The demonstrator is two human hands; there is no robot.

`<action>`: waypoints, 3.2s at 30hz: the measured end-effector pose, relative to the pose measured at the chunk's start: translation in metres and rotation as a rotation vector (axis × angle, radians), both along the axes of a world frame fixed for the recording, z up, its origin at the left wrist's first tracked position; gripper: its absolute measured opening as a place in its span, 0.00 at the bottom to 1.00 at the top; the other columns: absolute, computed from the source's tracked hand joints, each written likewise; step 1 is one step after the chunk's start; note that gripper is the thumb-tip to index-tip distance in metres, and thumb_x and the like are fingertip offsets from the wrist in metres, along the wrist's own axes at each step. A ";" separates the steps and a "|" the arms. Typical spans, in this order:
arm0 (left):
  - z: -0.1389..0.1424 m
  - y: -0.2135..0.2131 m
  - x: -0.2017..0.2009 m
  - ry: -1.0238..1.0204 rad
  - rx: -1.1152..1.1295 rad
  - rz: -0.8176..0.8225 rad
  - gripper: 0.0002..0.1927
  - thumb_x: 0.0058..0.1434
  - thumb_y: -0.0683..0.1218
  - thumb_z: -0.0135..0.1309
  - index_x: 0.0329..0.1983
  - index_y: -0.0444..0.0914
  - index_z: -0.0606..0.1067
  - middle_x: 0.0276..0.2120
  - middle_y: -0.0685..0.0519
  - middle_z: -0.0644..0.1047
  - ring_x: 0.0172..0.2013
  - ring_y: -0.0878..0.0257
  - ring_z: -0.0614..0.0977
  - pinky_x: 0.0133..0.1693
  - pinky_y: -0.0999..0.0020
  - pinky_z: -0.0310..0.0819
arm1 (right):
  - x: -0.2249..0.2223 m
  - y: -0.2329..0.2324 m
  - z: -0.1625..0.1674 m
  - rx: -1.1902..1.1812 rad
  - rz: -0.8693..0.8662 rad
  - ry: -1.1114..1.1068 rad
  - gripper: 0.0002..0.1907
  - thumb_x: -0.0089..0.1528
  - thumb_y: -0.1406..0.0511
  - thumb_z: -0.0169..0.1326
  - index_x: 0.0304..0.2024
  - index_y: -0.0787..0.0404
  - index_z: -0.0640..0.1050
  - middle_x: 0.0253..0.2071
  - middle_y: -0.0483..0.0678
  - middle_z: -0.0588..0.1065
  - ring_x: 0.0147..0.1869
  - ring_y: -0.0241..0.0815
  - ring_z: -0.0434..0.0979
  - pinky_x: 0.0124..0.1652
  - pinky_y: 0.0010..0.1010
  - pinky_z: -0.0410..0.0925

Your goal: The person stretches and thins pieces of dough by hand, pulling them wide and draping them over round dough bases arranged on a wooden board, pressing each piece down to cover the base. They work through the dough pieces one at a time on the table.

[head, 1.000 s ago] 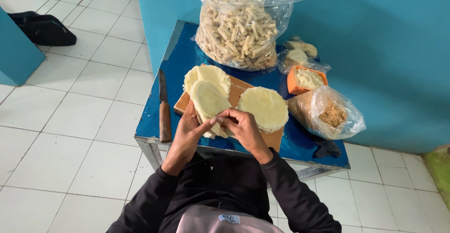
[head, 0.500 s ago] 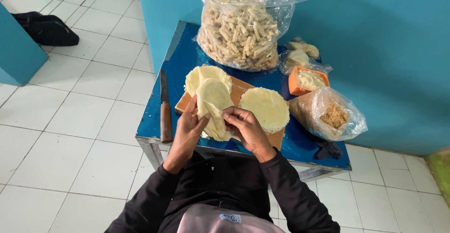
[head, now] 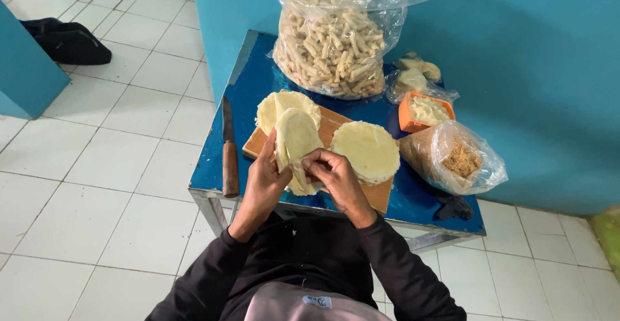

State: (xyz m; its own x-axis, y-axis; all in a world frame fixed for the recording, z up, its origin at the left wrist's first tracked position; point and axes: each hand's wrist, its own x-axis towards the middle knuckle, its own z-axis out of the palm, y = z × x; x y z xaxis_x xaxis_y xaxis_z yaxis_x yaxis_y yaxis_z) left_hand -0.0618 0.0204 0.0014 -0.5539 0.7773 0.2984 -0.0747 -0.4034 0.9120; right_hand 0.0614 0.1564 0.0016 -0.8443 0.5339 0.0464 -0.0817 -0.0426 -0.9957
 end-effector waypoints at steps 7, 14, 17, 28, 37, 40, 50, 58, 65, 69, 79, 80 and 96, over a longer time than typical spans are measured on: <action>0.004 -0.002 0.005 0.144 0.083 0.084 0.37 0.67 0.32 0.48 0.74 0.33 0.43 0.66 0.45 0.67 0.60 0.62 0.77 0.54 0.70 0.76 | 0.001 -0.002 -0.002 -0.007 -0.011 0.055 0.08 0.68 0.66 0.57 0.40 0.67 0.80 0.31 0.42 0.76 0.34 0.29 0.73 0.38 0.22 0.69; 0.010 0.004 0.014 0.417 -0.010 0.439 0.18 0.59 0.38 0.65 0.43 0.34 0.67 0.64 0.43 0.68 0.52 0.56 0.80 0.39 0.68 0.80 | -0.002 -0.009 -0.008 -0.161 -0.050 0.094 0.07 0.67 0.66 0.56 0.40 0.65 0.80 0.32 0.41 0.75 0.33 0.29 0.71 0.36 0.20 0.66; 0.009 0.003 0.013 0.516 -0.099 0.491 0.12 0.58 0.38 0.65 0.38 0.35 0.72 0.65 0.42 0.69 0.45 0.57 0.82 0.34 0.69 0.76 | -0.003 -0.011 -0.009 -0.151 -0.029 0.100 0.08 0.69 0.66 0.55 0.40 0.65 0.80 0.30 0.41 0.74 0.32 0.29 0.70 0.35 0.20 0.64; -0.012 0.010 0.005 0.582 -0.026 0.573 0.17 0.63 0.30 0.50 0.53 0.32 0.64 0.56 0.38 0.68 0.47 0.55 0.76 0.39 0.68 0.75 | -0.005 0.005 -0.026 -0.360 -0.152 0.131 0.05 0.70 0.66 0.49 0.43 0.60 0.74 0.34 0.41 0.74 0.35 0.31 0.72 0.37 0.24 0.69; -0.015 0.010 0.007 0.634 -0.004 0.522 0.23 0.65 0.32 0.50 0.63 0.29 0.63 0.57 0.42 0.72 0.31 0.64 0.73 0.35 0.69 0.72 | -0.013 -0.037 0.011 0.267 -0.263 0.117 0.15 0.72 0.57 0.42 0.52 0.59 0.72 0.39 0.38 0.74 0.43 0.24 0.73 0.45 0.19 0.69; -0.010 0.009 0.007 0.667 0.035 0.491 0.21 0.65 0.32 0.50 0.60 0.28 0.63 0.65 0.37 0.69 0.31 0.63 0.73 0.35 0.68 0.71 | -0.019 -0.045 0.022 0.518 -0.320 0.096 0.16 0.63 0.62 0.60 0.47 0.64 0.72 0.35 0.40 0.72 0.35 0.25 0.68 0.34 0.20 0.66; -0.006 0.010 0.004 0.546 0.013 0.547 0.10 0.67 0.31 0.45 0.50 0.31 0.63 0.47 0.42 0.74 0.38 0.60 0.77 0.35 0.69 0.73 | -0.008 0.005 -0.004 0.311 -0.380 0.071 0.08 0.69 0.65 0.58 0.40 0.64 0.75 0.28 0.38 0.70 0.30 0.25 0.65 0.29 0.19 0.62; -0.013 0.009 0.008 0.509 -0.003 0.550 0.07 0.69 0.32 0.44 0.43 0.30 0.58 0.53 0.38 0.76 0.33 0.58 0.77 0.33 0.67 0.73 | -0.010 -0.009 -0.007 -0.019 -0.252 0.175 0.13 0.70 0.59 0.45 0.49 0.59 0.74 0.37 0.38 0.75 0.39 0.26 0.75 0.40 0.18 0.71; -0.014 0.007 0.010 0.478 0.027 0.601 0.05 0.68 0.33 0.43 0.42 0.32 0.60 0.52 0.39 0.78 0.31 0.64 0.77 0.33 0.71 0.74 | -0.024 -0.009 -0.004 0.055 -0.290 0.104 0.12 0.68 0.62 0.56 0.45 0.66 0.73 0.37 0.46 0.76 0.38 0.30 0.73 0.36 0.23 0.67; -0.002 -0.002 -0.006 0.338 -0.030 0.694 0.04 0.70 0.32 0.43 0.41 0.33 0.63 0.53 0.40 0.79 0.28 0.67 0.71 0.30 0.72 0.68 | -0.005 -0.002 0.004 -0.222 -0.223 0.152 0.12 0.70 0.62 0.57 0.45 0.67 0.74 0.36 0.47 0.76 0.35 0.32 0.74 0.35 0.26 0.69; 0.017 -0.013 -0.018 0.246 0.098 0.555 0.05 0.73 0.35 0.42 0.41 0.34 0.60 0.50 0.42 0.80 0.34 0.71 0.71 0.38 0.75 0.69 | 0.018 -0.005 -0.023 -0.663 -0.006 0.386 0.10 0.76 0.67 0.53 0.58 0.65 0.72 0.46 0.47 0.77 0.38 0.32 0.80 0.33 0.19 0.73; 0.017 -0.011 -0.022 0.239 0.104 0.571 0.05 0.73 0.35 0.42 0.41 0.34 0.60 0.50 0.43 0.79 0.38 0.71 0.73 0.42 0.75 0.71 | 0.021 -0.001 -0.030 -0.702 -0.014 0.384 0.11 0.75 0.67 0.53 0.58 0.65 0.73 0.46 0.47 0.78 0.37 0.31 0.80 0.31 0.16 0.72; -0.037 0.010 -0.049 -0.370 0.307 0.356 0.07 0.76 0.44 0.45 0.42 0.38 0.63 0.44 0.54 0.71 0.44 0.71 0.73 0.49 0.74 0.71 | 0.147 0.071 0.039 -0.024 -0.678 0.213 0.15 0.74 0.64 0.52 0.56 0.70 0.78 0.45 0.50 0.77 0.42 0.35 0.76 0.37 0.26 0.67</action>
State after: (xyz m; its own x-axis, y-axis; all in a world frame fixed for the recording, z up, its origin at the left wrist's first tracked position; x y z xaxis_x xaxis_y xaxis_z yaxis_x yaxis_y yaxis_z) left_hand -0.1108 0.0303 -0.0351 -0.8747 0.4331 0.2176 -0.1769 -0.7033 0.6885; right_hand 0.2079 0.2274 0.0403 -0.2998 0.9414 0.1547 -0.2904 0.0644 -0.9547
